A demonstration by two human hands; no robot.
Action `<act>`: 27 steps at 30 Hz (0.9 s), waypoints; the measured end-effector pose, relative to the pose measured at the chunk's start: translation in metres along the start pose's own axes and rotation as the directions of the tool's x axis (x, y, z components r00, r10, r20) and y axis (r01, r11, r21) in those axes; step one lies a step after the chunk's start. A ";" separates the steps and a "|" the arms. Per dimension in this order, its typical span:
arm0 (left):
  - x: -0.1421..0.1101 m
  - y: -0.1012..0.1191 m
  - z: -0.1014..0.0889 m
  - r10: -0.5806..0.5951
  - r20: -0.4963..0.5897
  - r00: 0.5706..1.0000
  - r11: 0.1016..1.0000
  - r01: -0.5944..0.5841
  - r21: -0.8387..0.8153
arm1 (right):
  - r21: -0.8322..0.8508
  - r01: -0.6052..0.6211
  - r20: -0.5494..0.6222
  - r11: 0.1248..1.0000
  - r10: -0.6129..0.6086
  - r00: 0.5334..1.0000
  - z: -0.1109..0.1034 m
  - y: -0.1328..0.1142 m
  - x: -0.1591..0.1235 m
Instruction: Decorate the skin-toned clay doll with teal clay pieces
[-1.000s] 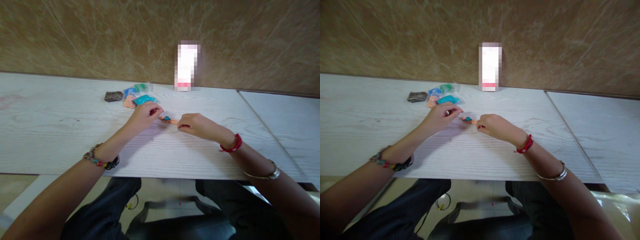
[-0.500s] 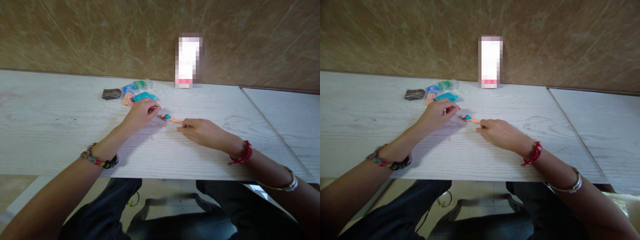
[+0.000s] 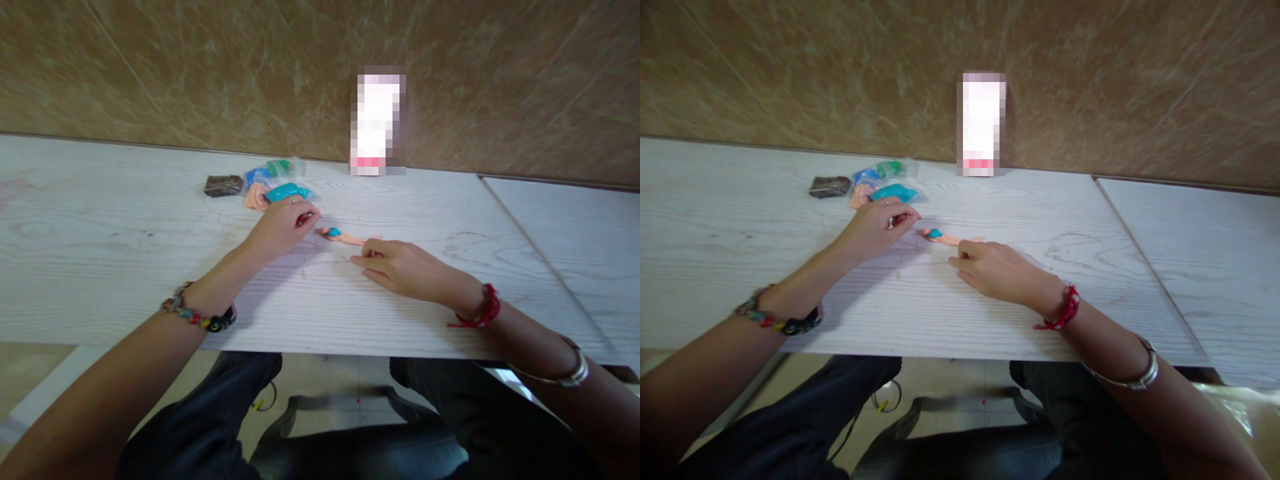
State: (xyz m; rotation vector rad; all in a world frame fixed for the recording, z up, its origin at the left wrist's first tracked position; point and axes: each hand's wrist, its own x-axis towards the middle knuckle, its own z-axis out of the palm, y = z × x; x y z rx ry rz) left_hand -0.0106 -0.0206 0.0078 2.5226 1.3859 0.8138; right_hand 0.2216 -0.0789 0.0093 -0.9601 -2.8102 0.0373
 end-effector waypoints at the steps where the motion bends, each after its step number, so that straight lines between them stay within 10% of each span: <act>1: 0.000 0.000 0.000 -0.002 0.000 1.000 1.000 0.002 0.002 | 0.019 0.009 0.008 1.000 -0.009 1.000 0.000 0.000 0.000; 27: 0.007 -0.008 0.019 0.185 0.190 0.964 0.982 -0.173 -0.075 | 0.237 -0.099 -0.125 0.967 0.131 0.983 0.005 0.012 0.018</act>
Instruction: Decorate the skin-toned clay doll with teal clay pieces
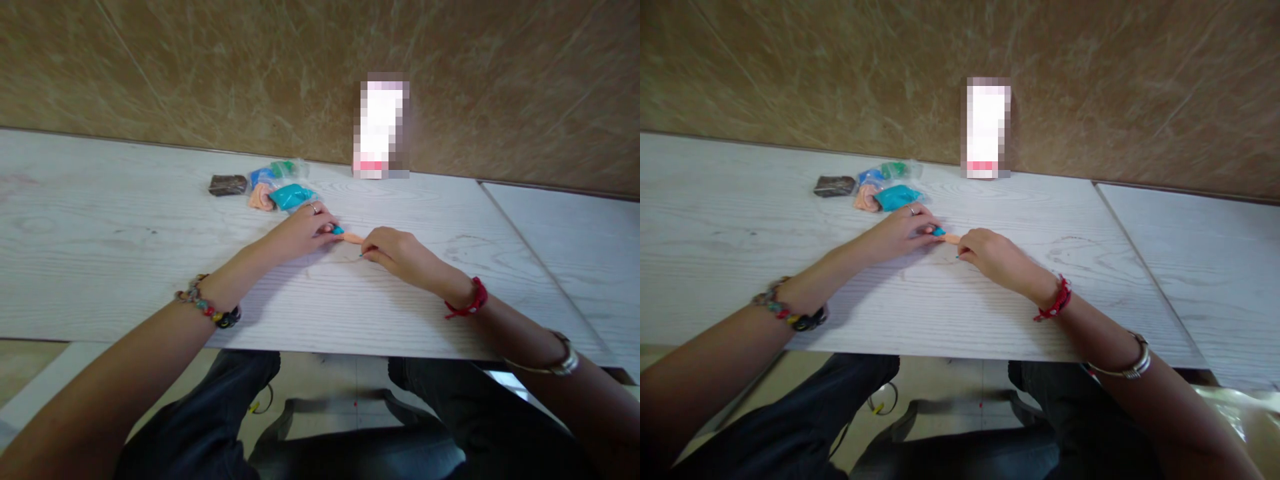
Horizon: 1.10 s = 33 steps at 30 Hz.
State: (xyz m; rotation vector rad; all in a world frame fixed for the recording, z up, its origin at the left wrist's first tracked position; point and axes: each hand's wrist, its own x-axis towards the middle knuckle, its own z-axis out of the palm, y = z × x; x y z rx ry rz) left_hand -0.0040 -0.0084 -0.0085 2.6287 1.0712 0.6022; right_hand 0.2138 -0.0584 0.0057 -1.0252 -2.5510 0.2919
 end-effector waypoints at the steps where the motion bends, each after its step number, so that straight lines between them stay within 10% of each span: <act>1: 0.000 0.000 -0.001 -0.002 0.000 1.000 1.000 0.002 -0.015 | 0.001 -0.002 -0.028 1.000 0.002 1.000 -0.002 0.000 0.002; 33: -0.002 0.000 -0.006 -0.051 0.109 0.993 0.989 0.065 -0.130 | 0.071 0.000 -0.209 0.997 0.015 0.978 0.017 0.005 0.036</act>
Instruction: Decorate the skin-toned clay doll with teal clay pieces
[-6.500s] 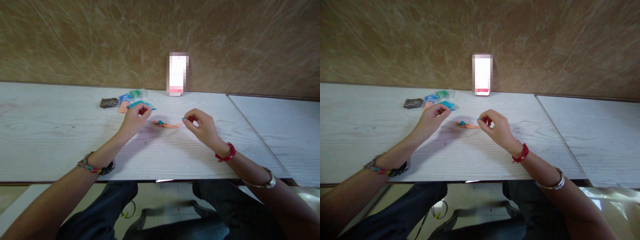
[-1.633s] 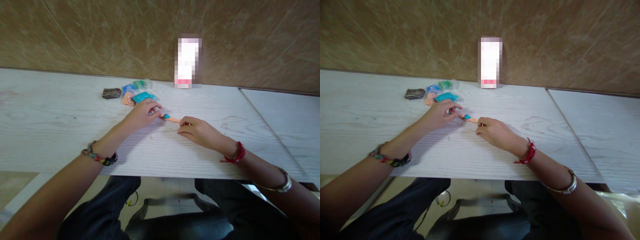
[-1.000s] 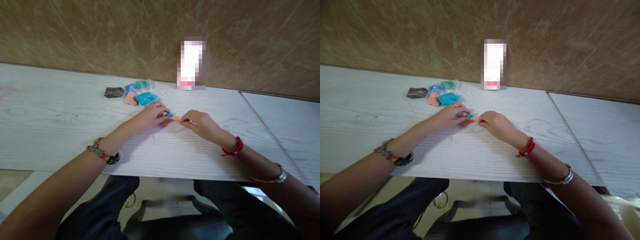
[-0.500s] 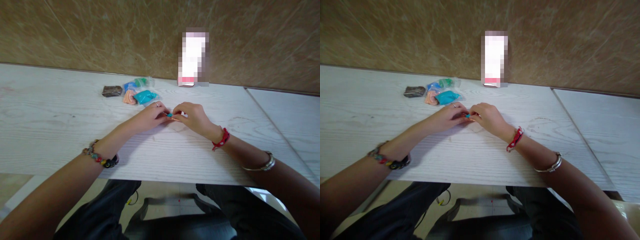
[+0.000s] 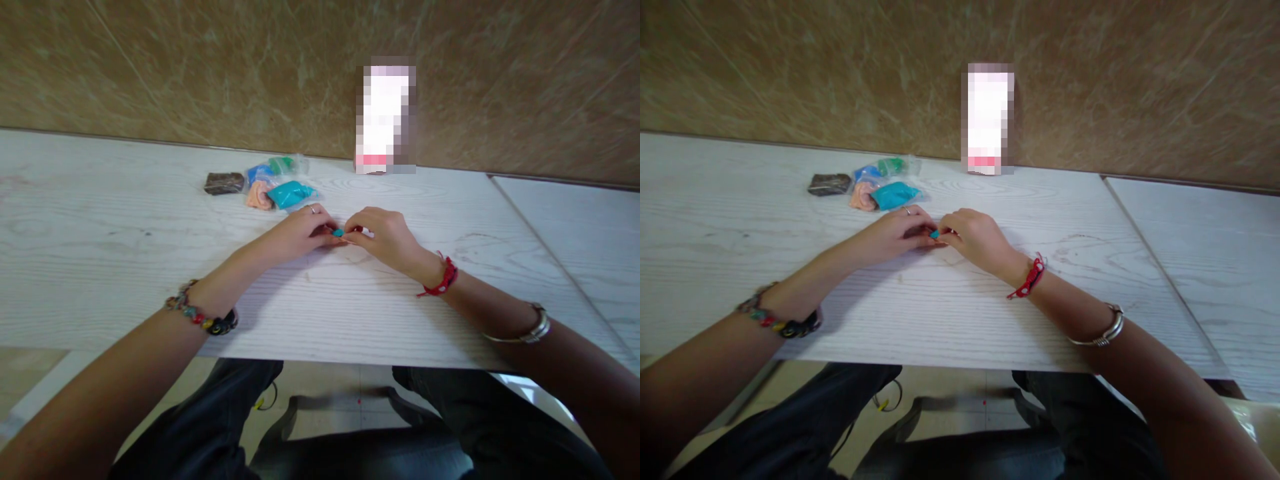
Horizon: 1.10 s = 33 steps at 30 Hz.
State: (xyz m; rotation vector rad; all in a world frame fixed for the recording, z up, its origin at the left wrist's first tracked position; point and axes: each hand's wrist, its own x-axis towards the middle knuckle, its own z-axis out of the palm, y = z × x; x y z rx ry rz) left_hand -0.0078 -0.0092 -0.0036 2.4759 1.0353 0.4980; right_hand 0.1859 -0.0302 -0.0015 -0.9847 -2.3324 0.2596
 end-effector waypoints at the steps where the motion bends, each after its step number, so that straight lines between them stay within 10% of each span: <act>1: 0.000 -0.001 0.000 -0.003 0.005 1.000 1.000 0.003 0.008 | -0.002 0.000 0.011 1.000 0.000 1.000 0.000 0.000 0.000; 21: -0.008 0.017 -0.008 0.090 -0.119 0.989 0.995 -0.094 -0.021 | -0.012 0.067 -0.048 0.998 -0.067 0.997 -0.006 -0.012 -0.012; 27: -0.011 0.015 -0.015 0.064 0.011 0.998 0.997 -0.064 0.032 | -0.014 0.075 0.113 0.997 -0.073 0.991 -0.004 -0.010 -0.016; 33: -0.013 -0.002 -0.026 -0.058 -0.245 0.968 0.967 0.115 0.227 | -0.200 0.351 0.318 0.915 -0.278 0.906 -0.009 -0.021 -0.022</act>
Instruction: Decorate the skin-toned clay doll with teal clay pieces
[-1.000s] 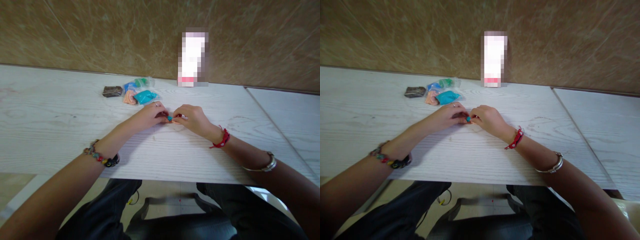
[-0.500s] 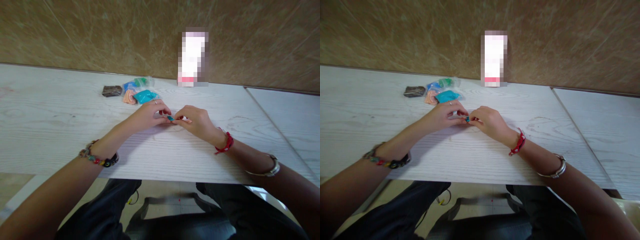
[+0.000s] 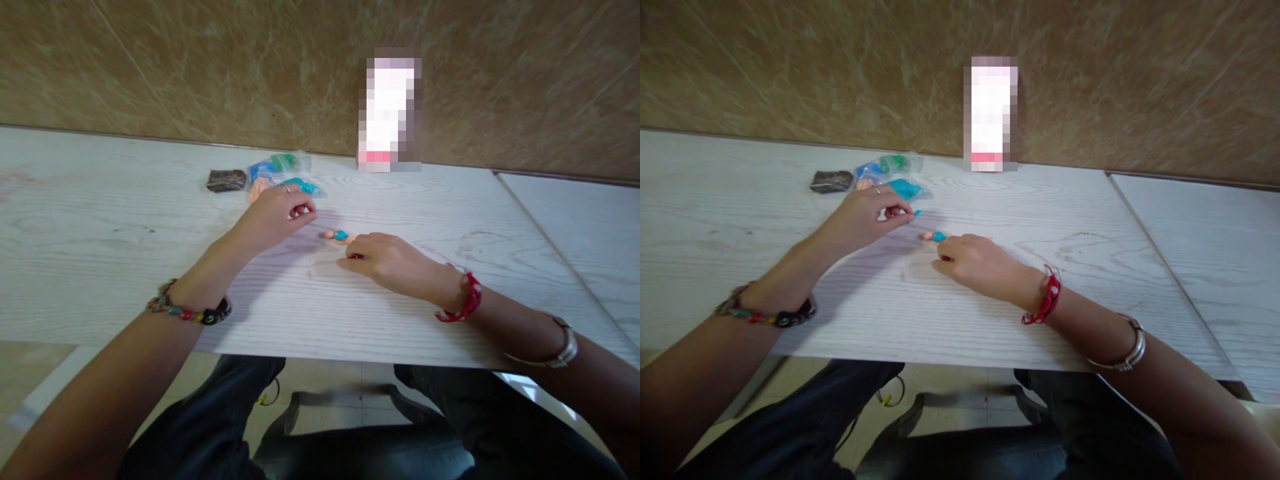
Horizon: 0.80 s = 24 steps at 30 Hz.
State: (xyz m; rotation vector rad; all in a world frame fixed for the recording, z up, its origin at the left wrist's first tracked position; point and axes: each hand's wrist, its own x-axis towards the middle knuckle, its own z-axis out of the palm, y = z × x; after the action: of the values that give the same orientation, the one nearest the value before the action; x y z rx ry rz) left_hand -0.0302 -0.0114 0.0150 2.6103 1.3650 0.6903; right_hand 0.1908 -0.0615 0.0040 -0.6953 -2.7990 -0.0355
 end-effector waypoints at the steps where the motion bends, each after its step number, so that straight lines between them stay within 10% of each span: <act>1: 0.000 -0.003 0.000 -0.006 -0.019 1.000 1.000 0.006 0.021 | -0.028 0.011 0.016 1.000 -0.010 1.000 -0.001 -0.002 0.000; 13: 0.003 -0.014 0.010 0.014 -0.042 0.999 0.999 -0.013 0.035 | 0.274 -0.174 -0.037 0.946 0.192 0.981 0.008 0.000 -0.001; 24: 0.002 -0.014 0.012 0.014 -0.029 0.999 1.000 -0.014 0.007 | -0.008 -0.185 0.122 0.983 0.184 0.975 -0.015 -0.019 -0.025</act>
State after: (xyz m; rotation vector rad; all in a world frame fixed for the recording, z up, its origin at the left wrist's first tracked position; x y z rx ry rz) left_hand -0.0344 -0.0002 0.0010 2.6278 1.3600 0.7290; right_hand 0.2066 -0.0908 0.0127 -0.9850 -2.8342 0.0484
